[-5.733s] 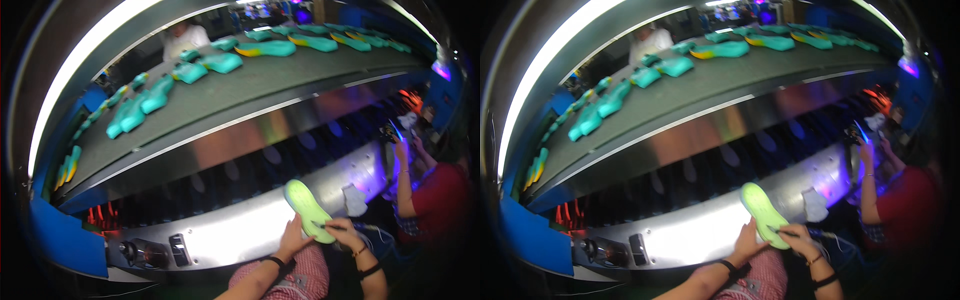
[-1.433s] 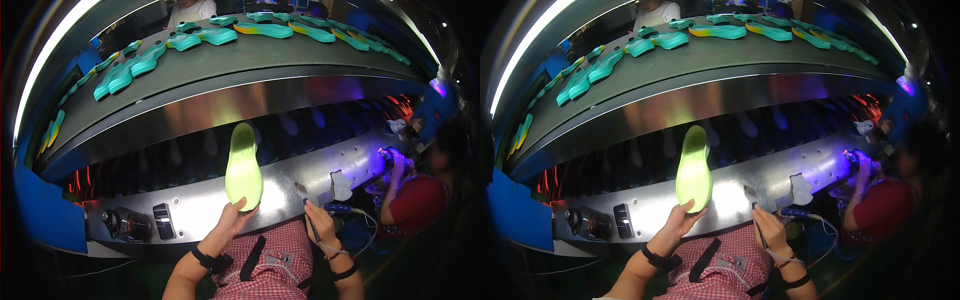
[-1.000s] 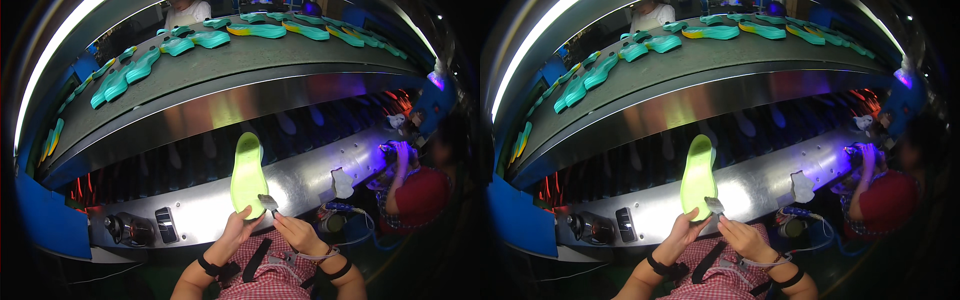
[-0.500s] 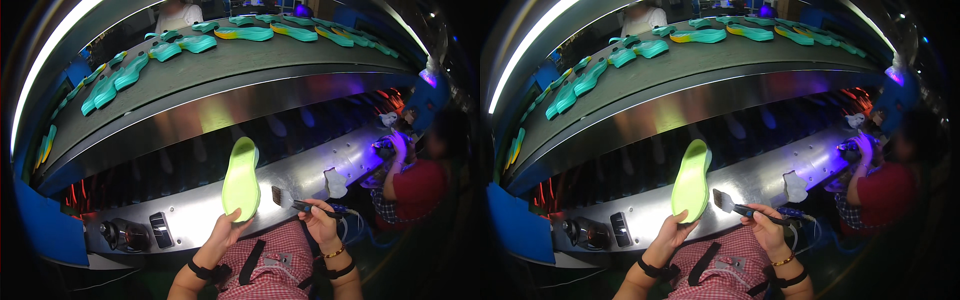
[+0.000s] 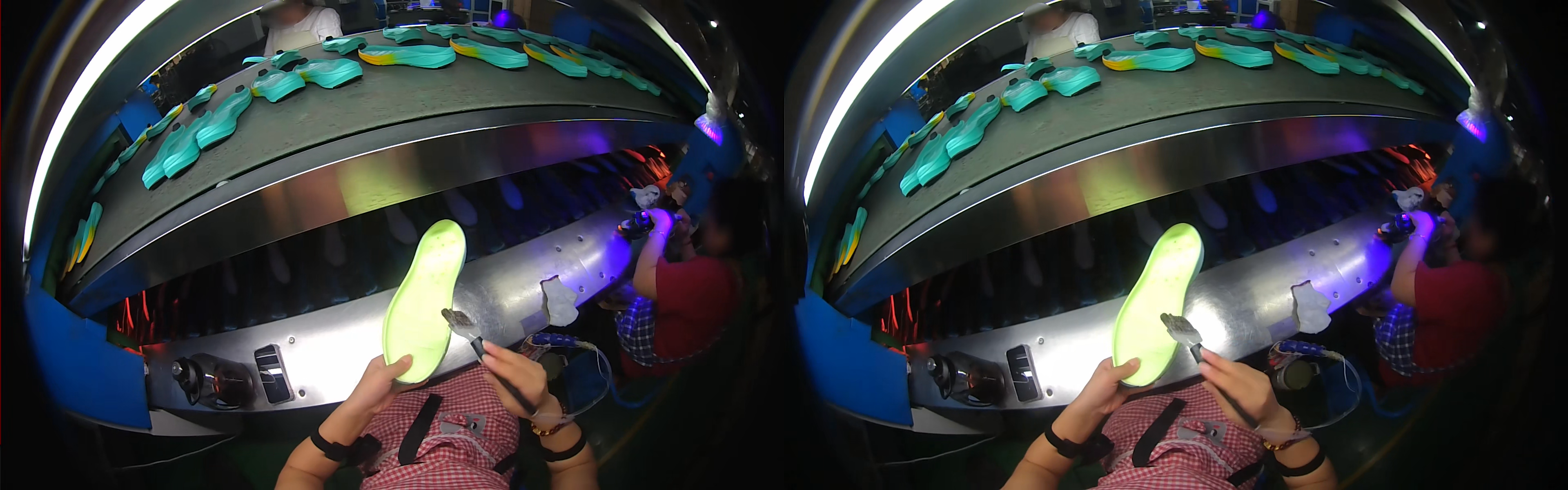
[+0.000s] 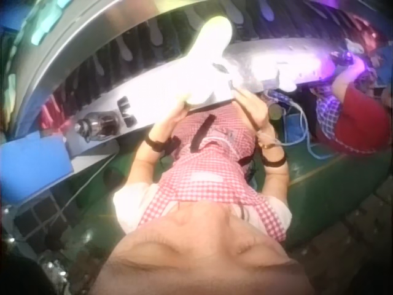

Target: Apply adhesive or primer to shoe sole components using a brush and place them on a conveyor belt.

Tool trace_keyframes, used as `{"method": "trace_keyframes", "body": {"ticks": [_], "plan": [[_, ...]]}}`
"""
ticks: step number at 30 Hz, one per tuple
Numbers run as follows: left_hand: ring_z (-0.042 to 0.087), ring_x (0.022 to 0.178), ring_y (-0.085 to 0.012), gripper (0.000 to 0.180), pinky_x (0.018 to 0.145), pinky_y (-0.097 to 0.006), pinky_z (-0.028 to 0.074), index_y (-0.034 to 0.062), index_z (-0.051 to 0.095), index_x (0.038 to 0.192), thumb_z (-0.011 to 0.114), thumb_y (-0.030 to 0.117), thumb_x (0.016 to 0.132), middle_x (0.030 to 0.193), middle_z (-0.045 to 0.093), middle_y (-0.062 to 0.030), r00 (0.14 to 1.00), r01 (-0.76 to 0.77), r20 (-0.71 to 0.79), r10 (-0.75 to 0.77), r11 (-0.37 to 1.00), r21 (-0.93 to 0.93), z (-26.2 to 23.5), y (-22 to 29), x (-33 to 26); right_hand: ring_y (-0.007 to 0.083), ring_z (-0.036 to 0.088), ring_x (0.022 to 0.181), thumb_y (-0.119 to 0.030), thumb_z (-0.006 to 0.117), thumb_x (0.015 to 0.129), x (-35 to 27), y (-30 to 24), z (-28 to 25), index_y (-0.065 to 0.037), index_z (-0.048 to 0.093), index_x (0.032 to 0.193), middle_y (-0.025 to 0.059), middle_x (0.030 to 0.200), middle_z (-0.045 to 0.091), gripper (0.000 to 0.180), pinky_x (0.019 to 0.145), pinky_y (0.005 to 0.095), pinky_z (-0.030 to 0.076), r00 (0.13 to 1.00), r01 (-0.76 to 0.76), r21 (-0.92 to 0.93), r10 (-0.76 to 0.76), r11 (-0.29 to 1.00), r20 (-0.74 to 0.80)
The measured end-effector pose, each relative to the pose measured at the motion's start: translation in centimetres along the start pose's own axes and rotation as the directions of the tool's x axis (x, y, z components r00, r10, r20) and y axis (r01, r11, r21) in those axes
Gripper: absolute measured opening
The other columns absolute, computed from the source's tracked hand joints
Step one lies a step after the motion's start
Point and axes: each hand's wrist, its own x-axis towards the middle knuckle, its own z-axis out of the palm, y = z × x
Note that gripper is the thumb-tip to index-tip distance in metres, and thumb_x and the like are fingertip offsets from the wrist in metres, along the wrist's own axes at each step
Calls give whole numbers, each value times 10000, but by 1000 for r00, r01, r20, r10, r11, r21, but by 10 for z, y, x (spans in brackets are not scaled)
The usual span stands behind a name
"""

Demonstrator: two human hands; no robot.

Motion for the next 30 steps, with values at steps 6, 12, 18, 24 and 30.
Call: {"method": "trace_keyframes", "body": {"ticks": [6, 12, 18, 24, 30], "plan": [[563, 961, -192, 385, 843, -309, 464, -87, 444, 1173, 529, 143, 876, 1104, 551, -146, 994, -94, 68, 89, 992, 84, -11, -4, -2, 228, 620, 817, -42, 621, 716, 9, -10, 1, 14, 621, 934, 144, 1004, 611, 225, 663, 281, 520, 948, 299, -218, -261, 929, 184], [569, 967, -198, 386, 855, -317, 458, -75, 460, 1166, 552, 142, 861, 1099, 563, -143, 987, -133, 115, 111, 969, 207, -14, -1, -5, 219, 616, 829, -39, 613, 715, 8, -5, -1, 12, 622, 936, 136, 1014, 610, 227, 660, 272, 523, 937, 327, -262, -275, 908, 213], [557, 963, -176, 422, 842, -288, 445, -58, 463, 1184, 543, 211, 869, 1085, 571, -129, 981, -160, 157, 113, 932, 327, -14, -3, -4, 208, 613, 838, -32, 593, 705, 10, -5, -2, 3, 626, 938, 124, 1029, 610, 238, 655, 263, 520, 931, 346, -298, -285, 890, 229], [557, 957, -170, 423, 837, -285, 447, -61, 459, 1186, 544, 203, 867, 1079, 572, -128, 977, -156, 183, 105, 945, 288, -16, -12, 4, 235, 623, 819, -1, 620, 714, 0, 4, 4, 28, 616, 957, 157, 1005, 618, 245, 699, 269, 509, 999, 45, -57, -43, 997, 27], [552, 947, -158, 419, 833, -283, 447, -65, 458, 1187, 544, 192, 867, 1071, 571, -123, 983, -95, 180, 32, 932, 349, -14, -10, 2, 121, 594, 837, -28, 600, 789, -7, 21, 9, 35, 613, 1014, 129, 931, 646, 234, 741, 229, 466, 814, -566, 574, 511, 591, 277]]}}
